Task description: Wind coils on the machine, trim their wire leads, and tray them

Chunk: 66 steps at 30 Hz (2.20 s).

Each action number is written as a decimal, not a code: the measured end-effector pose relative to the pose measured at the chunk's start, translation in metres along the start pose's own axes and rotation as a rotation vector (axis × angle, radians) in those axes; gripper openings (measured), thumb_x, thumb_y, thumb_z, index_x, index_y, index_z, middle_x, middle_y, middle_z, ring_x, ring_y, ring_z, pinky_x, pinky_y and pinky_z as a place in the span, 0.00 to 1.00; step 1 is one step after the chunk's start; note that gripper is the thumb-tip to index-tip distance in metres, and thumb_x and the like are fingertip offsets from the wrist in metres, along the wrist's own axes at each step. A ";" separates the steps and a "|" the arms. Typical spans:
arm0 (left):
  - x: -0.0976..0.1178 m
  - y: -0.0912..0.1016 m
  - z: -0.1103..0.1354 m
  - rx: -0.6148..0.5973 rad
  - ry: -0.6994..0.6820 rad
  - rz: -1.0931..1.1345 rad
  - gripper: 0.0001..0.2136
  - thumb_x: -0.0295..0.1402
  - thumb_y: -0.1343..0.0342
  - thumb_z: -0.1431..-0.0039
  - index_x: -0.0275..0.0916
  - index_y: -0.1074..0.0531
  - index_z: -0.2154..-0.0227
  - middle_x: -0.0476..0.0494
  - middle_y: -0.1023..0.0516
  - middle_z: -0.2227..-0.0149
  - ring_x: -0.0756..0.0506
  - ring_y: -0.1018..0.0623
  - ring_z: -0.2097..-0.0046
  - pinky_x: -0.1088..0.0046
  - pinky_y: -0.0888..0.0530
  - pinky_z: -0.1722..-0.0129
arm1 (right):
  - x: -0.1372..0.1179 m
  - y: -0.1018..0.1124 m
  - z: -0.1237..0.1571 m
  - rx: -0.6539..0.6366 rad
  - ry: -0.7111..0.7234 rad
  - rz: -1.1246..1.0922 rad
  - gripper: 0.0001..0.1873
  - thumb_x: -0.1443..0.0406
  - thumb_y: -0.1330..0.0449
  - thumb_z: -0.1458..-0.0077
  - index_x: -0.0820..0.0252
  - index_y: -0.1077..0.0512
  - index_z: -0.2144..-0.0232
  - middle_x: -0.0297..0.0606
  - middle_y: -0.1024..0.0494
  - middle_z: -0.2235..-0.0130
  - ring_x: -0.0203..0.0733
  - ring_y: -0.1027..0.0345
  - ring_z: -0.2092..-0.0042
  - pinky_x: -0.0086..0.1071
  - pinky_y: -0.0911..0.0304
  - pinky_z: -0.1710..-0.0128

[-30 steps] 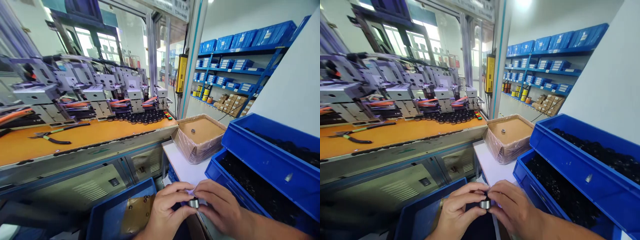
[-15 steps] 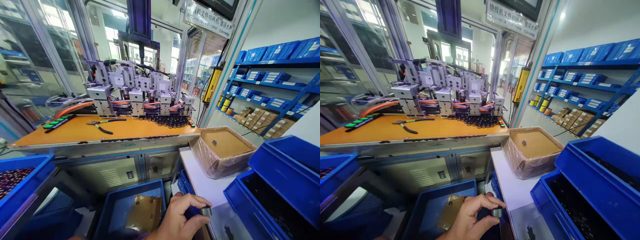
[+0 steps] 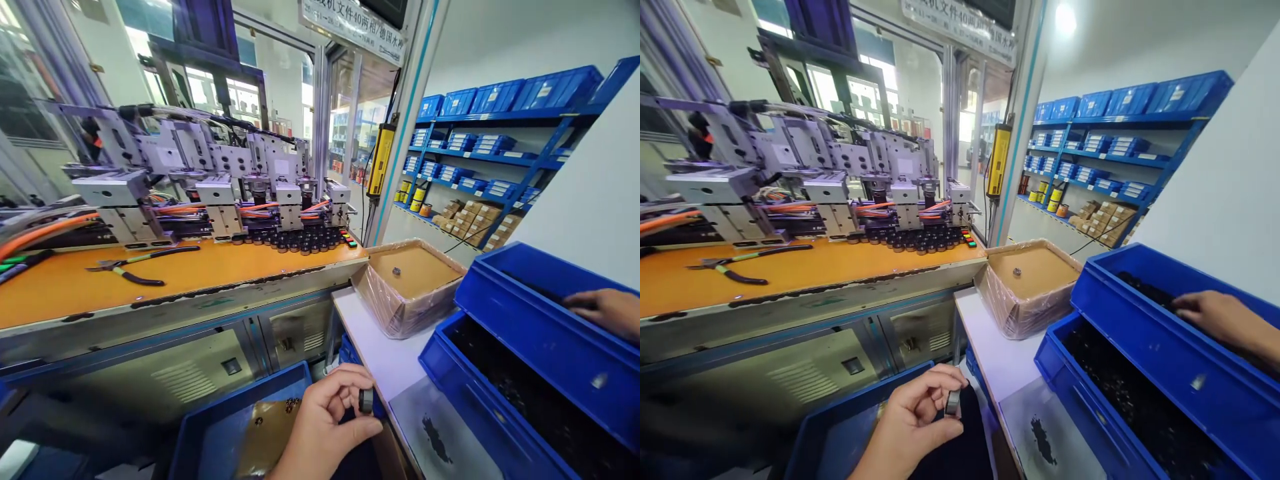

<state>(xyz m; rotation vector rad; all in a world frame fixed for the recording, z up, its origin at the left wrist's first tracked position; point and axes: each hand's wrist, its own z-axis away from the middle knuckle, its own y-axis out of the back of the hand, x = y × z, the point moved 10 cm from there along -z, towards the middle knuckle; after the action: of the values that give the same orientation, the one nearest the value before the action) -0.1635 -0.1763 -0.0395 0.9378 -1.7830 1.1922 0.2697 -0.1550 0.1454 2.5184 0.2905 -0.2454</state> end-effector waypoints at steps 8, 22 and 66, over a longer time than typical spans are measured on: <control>-0.008 -0.015 0.000 -0.017 0.151 0.051 0.15 0.22 0.30 0.59 0.41 0.17 0.65 0.45 0.16 0.66 0.51 0.20 0.69 0.79 0.24 0.65 | -0.189 -0.028 0.060 -0.321 0.411 -0.414 0.10 0.62 0.41 0.38 0.61 0.21 0.64 0.40 0.21 0.64 0.39 0.25 0.65 0.31 0.30 0.66; -0.033 -0.057 0.000 -0.108 0.212 0.162 0.20 0.15 0.31 0.61 0.43 0.17 0.65 0.51 0.14 0.71 0.52 0.17 0.70 0.86 0.22 0.66 | -0.246 -0.071 0.153 -0.543 0.376 -0.873 0.09 0.76 0.44 0.41 0.64 0.29 0.59 0.41 0.27 0.63 0.35 0.30 0.63 0.26 0.31 0.64; 0.029 -0.050 0.008 -0.110 -0.361 -0.483 0.17 0.23 0.30 0.54 0.48 0.18 0.61 0.47 0.17 0.67 0.46 0.19 0.65 0.74 0.23 0.63 | -0.262 -0.049 0.165 -0.355 0.589 -0.872 0.13 0.80 0.49 0.41 0.74 0.31 0.55 0.49 0.25 0.62 0.43 0.31 0.58 0.39 0.26 0.59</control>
<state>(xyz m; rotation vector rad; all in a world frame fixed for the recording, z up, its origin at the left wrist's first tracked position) -0.1336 -0.2031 0.0028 1.4844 -1.7263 0.6411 -0.0129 -0.2502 0.0481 1.9127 1.5138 0.2159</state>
